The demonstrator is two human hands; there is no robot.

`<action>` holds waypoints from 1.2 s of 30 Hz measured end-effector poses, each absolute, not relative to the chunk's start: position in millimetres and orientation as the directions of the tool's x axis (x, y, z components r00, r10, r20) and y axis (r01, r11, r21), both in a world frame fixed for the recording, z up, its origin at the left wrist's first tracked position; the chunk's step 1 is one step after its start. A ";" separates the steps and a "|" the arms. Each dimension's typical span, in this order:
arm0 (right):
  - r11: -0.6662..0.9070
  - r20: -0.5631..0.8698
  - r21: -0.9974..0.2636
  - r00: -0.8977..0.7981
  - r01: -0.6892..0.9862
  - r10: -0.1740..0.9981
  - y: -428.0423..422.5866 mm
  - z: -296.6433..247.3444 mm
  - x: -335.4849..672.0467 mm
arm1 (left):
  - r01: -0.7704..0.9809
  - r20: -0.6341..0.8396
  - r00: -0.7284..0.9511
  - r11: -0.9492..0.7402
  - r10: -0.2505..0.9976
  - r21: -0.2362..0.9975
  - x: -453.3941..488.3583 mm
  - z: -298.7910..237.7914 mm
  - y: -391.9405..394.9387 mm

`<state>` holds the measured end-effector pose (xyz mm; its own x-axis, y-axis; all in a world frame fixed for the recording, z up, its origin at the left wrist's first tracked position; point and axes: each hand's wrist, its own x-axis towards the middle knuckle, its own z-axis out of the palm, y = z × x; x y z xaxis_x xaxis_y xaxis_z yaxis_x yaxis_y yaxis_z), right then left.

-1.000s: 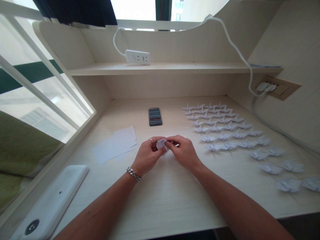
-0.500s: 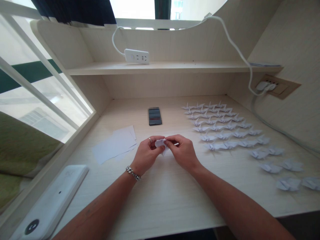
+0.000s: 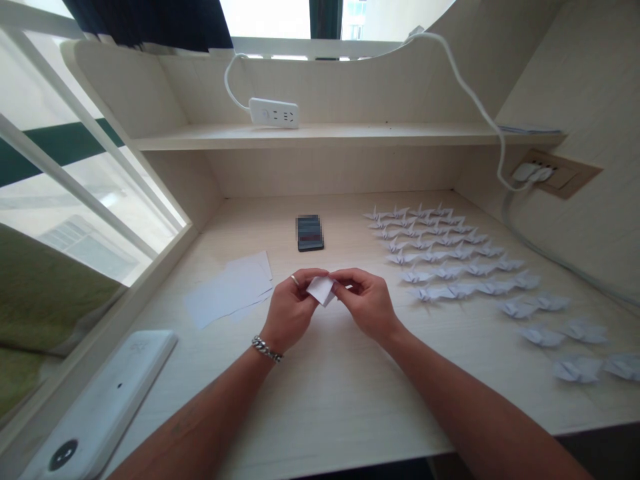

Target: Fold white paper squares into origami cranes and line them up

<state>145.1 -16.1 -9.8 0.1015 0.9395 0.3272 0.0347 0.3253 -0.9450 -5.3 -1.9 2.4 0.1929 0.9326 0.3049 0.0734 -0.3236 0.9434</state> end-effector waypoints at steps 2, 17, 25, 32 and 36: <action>0.339 0.339 -0.941 0.107 0.012 0.935 -16.1 -9.3 145.2 | 0.031 0.331 0.196 -0.343 0.923 0.939 -4.8 1.3 -3.1; 0.246 0.228 -0.960 0.136 -0.130 0.964 -10.4 -11.1 148.7 | 0.073 0.371 0.210 -0.393 0.904 0.917 -5.9 1.2 -6.1; 0.280 0.272 -0.956 0.096 -0.086 0.957 -11.3 -11.9 149.1 | 0.011 0.281 0.223 -0.290 0.934 0.957 -4.4 2.1 -3.2; 0.306 0.306 -0.952 0.078 0.015 0.949 -12.6 -8.2 151.1 | 0.021 0.261 0.197 -0.270 0.945 0.963 -5.2 4.7 -2.8; 0.284 0.285 -0.958 0.037 0.034 0.958 -11.5 -8.5 152.8 | 0.054 0.251 0.203 -0.267 0.946 0.962 -6.2 3.6 -2.9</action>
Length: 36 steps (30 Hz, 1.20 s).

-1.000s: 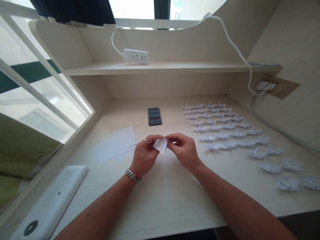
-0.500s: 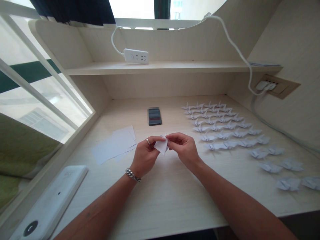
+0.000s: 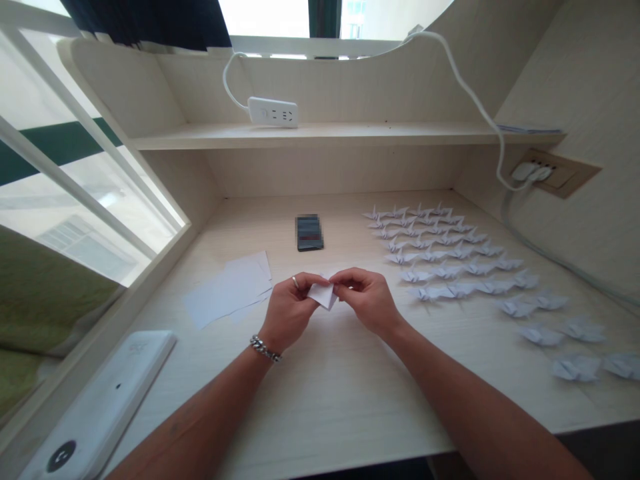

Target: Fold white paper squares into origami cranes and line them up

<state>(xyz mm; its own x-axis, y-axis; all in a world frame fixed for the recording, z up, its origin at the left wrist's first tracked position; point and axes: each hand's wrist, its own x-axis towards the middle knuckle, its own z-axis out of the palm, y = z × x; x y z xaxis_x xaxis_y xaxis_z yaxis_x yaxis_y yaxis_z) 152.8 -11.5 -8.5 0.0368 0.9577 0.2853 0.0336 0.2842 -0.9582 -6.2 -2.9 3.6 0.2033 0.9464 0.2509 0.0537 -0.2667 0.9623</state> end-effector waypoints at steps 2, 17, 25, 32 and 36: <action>0.263 0.264 -0.963 0.014 0.048 0.964 -11.0 -8.7 153.7 | 0.069 0.225 0.206 -0.244 0.952 0.967 -7.0 2.5 -2.1; 0.196 0.193 -0.966 -0.031 0.171 0.981 -11.1 -6.6 155.3 | -0.034 -0.087 0.253 0.099 0.964 0.995 -4.3 7.2 0.1; 0.327 0.344 -0.900 0.008 0.287 0.939 -17.1 -2.0 152.6 | 0.106 -0.172 0.259 0.150 0.950 0.983 -3.9 6.7 -0.1; 0.360 0.388 -0.868 0.014 0.341 0.921 -17.6 -4.9 151.2 | 0.234 -0.206 0.272 0.143 0.940 0.962 -3.3 7.3 -0.3; 0.359 0.391 -0.860 0.017 0.362 0.920 -17.2 -5.5 151.0 | 0.273 -0.201 0.267 0.127 0.942 0.954 -3.8 6.9 0.4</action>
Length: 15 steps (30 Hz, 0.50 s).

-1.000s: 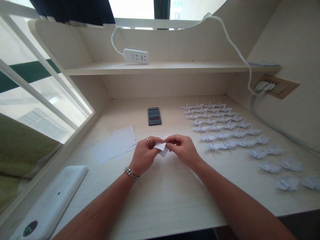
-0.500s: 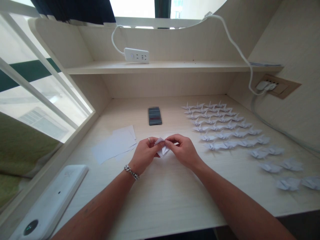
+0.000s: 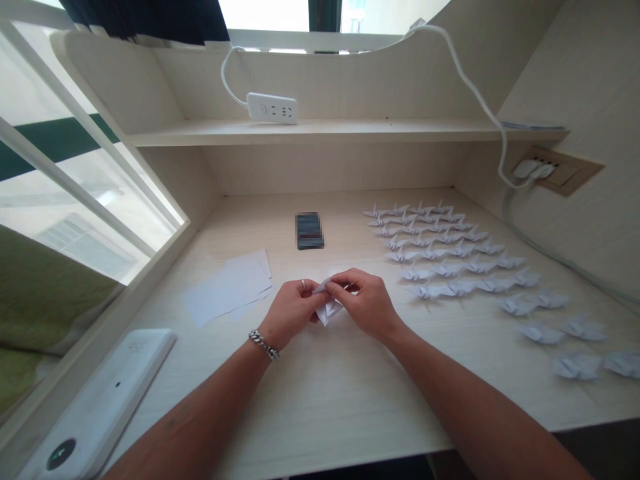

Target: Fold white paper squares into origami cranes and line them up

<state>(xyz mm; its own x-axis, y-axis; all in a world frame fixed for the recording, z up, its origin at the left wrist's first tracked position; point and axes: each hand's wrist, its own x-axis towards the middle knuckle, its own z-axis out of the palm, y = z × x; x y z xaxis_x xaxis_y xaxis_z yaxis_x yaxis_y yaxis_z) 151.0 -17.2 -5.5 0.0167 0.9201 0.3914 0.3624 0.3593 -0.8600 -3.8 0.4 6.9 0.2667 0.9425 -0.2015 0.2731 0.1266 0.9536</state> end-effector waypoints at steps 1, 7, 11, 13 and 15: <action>0.359 0.390 -0.862 0.018 0.359 0.920 -17.3 -5.3 151.1 | 0.273 -0.200 0.263 0.126 0.944 0.954 -3.7 7.0 0.2; 0.364 0.399 -0.856 0.022 0.367 0.917 -18.3 -4.5 151.5 | 0.288 -0.184 0.258 0.107 0.948 0.952 -3.0 7.1 -1.1; 0.369 0.413 -0.842 0.030 0.393 0.910 -18.5 -4.4 151.4 | 0.328 -0.162 0.256 0.072 0.953 0.942 -3.5 6.2 -0.3; 0.369 0.417 -0.838 0.035 0.402 0.908 -18.9 -4.2 151.1 | 0.337 -0.153 0.257 0.060 0.954 0.940 -3.7 6.0 -0.1; 0.373 0.422 -0.835 0.036 0.404 0.906 -19.3 -4.2 150.7 | 0.337 -0.153 0.262 0.058 0.953 0.940 -3.8 5.9 0.0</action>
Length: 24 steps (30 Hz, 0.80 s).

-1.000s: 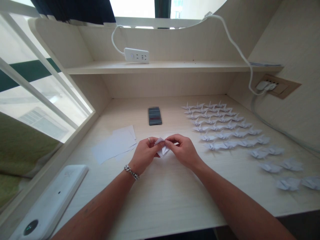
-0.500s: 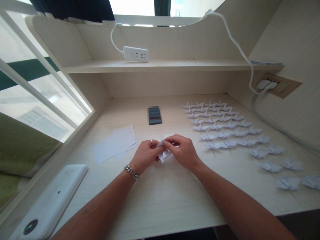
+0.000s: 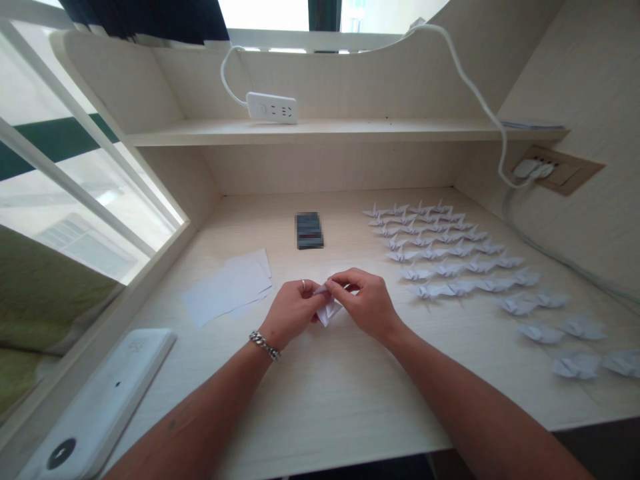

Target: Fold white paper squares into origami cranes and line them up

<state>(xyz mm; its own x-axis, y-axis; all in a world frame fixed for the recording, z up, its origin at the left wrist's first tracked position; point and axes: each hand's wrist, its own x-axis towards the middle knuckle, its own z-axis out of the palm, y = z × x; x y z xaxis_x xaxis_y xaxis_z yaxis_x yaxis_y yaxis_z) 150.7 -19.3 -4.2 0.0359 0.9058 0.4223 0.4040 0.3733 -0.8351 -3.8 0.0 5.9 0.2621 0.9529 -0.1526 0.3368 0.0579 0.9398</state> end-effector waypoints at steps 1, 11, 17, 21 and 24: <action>0.377 0.426 -0.834 0.036 0.403 0.904 -19.4 -4.2 150.6 | 0.338 -0.153 0.265 0.057 0.952 0.939 -3.9 5.8 0.0; 0.400 0.447 -0.808 0.008 0.432 0.894 -20.5 0.9 151.5 | 0.357 -0.148 0.269 0.044 0.952 0.933 -4.6 5.0 0.6; 0.385 0.406 -0.832 -0.035 0.399 0.913 -18.6 1.1 152.8 | 0.346 -0.170 0.282 0.065 0.944 0.936 -5.1 8.2 -0.4; 0.298 0.303 -0.920 -0.019 0.257 0.953 -15.1 -1.8 154.1 | 0.293 -0.206 0.275 0.123 0.939 0.948 -5.4 8.4 -0.1; 0.279 0.277 -0.939 -0.036 0.202 0.960 -14.9 -2.8 153.6 | 0.263 -0.213 0.284 0.138 0.935 0.955 -5.5 7.9 -0.1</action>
